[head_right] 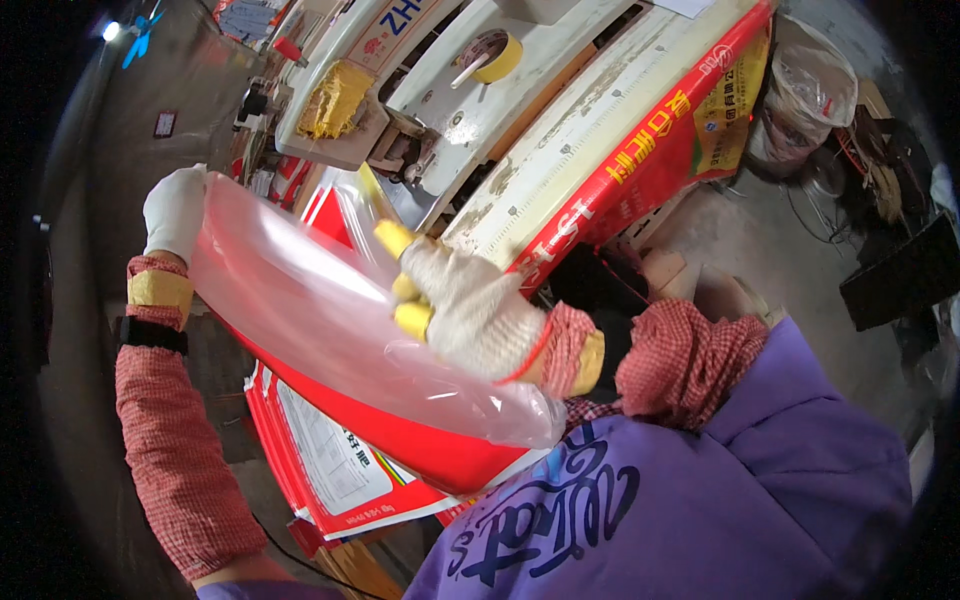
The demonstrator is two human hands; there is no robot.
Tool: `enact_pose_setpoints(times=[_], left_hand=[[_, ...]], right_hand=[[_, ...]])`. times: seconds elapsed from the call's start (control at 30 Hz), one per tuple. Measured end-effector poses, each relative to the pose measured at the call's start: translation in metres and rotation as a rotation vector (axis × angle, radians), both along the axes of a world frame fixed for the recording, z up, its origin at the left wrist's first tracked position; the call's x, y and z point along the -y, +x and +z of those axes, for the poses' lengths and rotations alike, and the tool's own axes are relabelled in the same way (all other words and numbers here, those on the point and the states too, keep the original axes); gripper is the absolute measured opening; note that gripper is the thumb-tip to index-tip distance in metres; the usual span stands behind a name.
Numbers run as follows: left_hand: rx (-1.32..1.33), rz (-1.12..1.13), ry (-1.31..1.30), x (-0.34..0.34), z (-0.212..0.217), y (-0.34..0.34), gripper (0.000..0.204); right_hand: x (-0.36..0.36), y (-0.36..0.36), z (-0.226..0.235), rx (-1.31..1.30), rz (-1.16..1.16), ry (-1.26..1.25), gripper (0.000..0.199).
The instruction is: The recorder uses a heat-sealing machine to seal the edges of large plastic fertilizer bags.
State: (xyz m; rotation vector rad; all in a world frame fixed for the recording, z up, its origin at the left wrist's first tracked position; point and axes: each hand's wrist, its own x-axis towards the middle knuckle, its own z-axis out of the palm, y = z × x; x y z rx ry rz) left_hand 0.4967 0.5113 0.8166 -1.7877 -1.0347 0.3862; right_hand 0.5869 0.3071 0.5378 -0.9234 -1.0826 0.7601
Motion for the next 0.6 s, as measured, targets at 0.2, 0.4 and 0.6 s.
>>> enact_pose_setpoints(times=[0.2,0.4,0.6], left_hand=[[-0.167,-0.271,0.120,-0.005,-0.009,-0.010,0.024],[-0.166,-0.060,0.026,-0.028,0.023,-0.016,0.026],[0.082,-0.320,0.085,-0.064,-0.073,-0.005,0.027]], right_hand=[[-0.026,0.000,0.016,0.419,0.453,-0.515,0.056],[-0.039,-0.009,0.022,0.758,0.307,-0.284,0.038],[-0.034,-0.055,0.031,0.267,0.154,-0.187,0.026]])
